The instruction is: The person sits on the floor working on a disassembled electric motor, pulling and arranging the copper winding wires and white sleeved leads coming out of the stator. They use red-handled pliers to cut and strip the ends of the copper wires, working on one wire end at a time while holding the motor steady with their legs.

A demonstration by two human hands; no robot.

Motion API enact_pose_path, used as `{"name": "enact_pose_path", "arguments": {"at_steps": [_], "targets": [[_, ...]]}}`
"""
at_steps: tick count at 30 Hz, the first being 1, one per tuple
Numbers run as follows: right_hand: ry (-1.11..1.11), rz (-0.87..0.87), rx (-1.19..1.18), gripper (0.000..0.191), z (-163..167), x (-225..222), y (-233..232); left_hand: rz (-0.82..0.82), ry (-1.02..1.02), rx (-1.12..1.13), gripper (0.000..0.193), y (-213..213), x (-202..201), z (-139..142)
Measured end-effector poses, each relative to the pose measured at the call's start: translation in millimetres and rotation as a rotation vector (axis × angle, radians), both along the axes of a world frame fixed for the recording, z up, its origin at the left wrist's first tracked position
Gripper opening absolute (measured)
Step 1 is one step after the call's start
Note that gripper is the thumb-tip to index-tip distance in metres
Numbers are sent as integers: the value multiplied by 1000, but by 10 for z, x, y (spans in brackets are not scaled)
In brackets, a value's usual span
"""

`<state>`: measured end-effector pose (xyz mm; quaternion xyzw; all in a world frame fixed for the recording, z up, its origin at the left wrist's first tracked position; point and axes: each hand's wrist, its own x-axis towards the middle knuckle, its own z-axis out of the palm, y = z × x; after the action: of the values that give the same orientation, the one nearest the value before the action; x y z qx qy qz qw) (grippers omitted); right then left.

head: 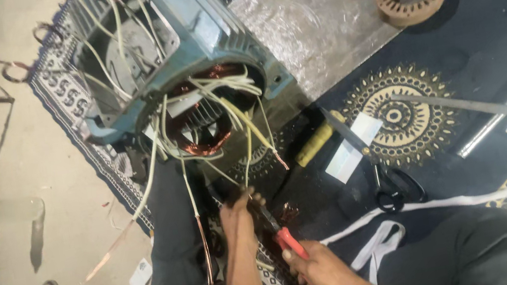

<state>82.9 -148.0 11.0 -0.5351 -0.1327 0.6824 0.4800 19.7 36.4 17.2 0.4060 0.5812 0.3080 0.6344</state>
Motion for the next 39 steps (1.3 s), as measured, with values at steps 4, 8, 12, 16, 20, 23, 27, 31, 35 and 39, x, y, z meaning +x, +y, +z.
{"name": "enact_pose_path", "arguments": {"at_steps": [4, 8, 12, 16, 20, 23, 27, 31, 35, 39], "targets": [[-71, 24, 0, 37, 20, -9, -12, 67, 29, -82, 17, 27, 58, -34], [-104, 27, 20, 37, 63, 6, -25, 33, 0, -35, 19, -13, 45, 6], [-76, 4, 49, 38, 103, -10, -25, -9, -12, 9, 20, -49, 17, 58], [-104, 16, 47, 40, 105, -26, -14, -61, 3, 7, 27, -57, -10, 71], [-140, 19, 52, 40, 88, -24, -22, -59, -114, -5, 28, -112, -22, 40], [-177, 34, 35, 37, 85, -62, -30, -56, -139, -38, 27, -140, -64, 22], [-232, 54, 47, 36, 109, -150, -98, -83, -155, -88, 24, -156, -154, -5], [-381, 119, -49, 36, 133, -199, -223, -146, -66, -65, 27, -266, -249, -77], [-387, 122, -77, 37, 129, -278, -311, -180, 56, 43, 20, -445, -327, -172], [-371, 112, -98, 34, 57, -334, -302, -51, -33, 8, 23, -456, -371, -175]]}}
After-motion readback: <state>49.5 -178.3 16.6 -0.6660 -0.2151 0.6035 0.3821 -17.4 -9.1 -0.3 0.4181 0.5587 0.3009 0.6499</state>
